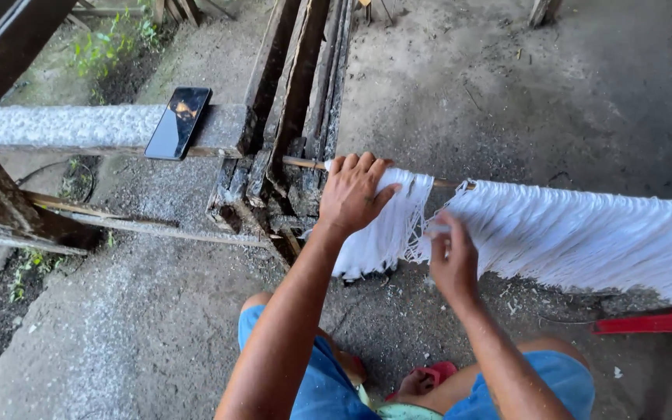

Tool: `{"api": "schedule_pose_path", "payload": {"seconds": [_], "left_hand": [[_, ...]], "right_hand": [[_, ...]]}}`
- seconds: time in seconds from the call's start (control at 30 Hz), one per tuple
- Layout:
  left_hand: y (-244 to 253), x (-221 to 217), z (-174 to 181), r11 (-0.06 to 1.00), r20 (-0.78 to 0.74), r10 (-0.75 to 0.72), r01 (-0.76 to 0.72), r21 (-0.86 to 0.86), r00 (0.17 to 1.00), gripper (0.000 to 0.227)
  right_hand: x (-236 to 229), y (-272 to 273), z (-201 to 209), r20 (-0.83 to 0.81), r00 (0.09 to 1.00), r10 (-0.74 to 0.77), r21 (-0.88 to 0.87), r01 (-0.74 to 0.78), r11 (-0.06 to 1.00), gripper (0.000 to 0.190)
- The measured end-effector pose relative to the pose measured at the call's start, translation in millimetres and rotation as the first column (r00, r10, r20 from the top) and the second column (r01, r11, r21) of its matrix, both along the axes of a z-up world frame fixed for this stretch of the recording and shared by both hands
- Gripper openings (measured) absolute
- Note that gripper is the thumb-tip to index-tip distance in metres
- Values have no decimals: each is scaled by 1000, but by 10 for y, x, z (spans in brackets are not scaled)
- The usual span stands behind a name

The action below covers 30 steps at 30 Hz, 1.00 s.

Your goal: Manually separating bundles of white threads hanging from a wooden rod in a workshop environment.

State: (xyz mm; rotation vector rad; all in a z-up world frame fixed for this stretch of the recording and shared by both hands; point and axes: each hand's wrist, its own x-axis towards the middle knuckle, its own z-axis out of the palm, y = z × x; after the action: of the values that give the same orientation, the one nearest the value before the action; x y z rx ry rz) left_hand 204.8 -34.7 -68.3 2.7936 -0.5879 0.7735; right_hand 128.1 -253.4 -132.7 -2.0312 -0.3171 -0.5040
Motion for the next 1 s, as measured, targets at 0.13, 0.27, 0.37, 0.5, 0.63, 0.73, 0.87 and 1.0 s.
{"api": "schedule_pose_path", "payload": {"seconds": [0.13, 0.27, 0.37, 0.5, 0.63, 0.73, 0.87, 1.0], "left_hand": [[-11, -42, 37, 1000, -11, -3, 3, -13, 1000, 47], [-15, -13, 17, 1000, -30, 2, -3, -29, 1000, 48], [4, 26, -40, 999, -12, 11, -11, -45, 1000, 47], [-5, 33, -109, 999, 4, 6, -6, -32, 1000, 49], [0, -32, -80, 1000, -8, 3, -3, -8, 1000, 52], [11, -99, 19, 999, -1, -34, 34, -2, 999, 56], [-61, -234, 131, 988, 69, -93, 101, -120, 993, 56], [-456, -587, -140, 911, 145, 2, 58, -408, 989, 37]], "right_hand": [[403, 56, 89, -50, 994, 96, 35, -94, 995, 47], [646, 144, 81, -200, 979, 26, 225, 20, 974, 36], [705, -30, -196, -216, 976, 27, 315, 43, 948, 37], [318, 23, -56, -257, 957, 134, 455, -2, 891, 36], [-25, 13, -180, -380, 891, 247, 482, -38, 875, 33], [-199, -40, -598, -448, 813, 372, 535, -89, 840, 55], [-524, -123, -771, -480, 766, 428, 577, -92, 811, 52], [-802, -171, -756, -539, 652, 533, 666, -58, 743, 49]]}}
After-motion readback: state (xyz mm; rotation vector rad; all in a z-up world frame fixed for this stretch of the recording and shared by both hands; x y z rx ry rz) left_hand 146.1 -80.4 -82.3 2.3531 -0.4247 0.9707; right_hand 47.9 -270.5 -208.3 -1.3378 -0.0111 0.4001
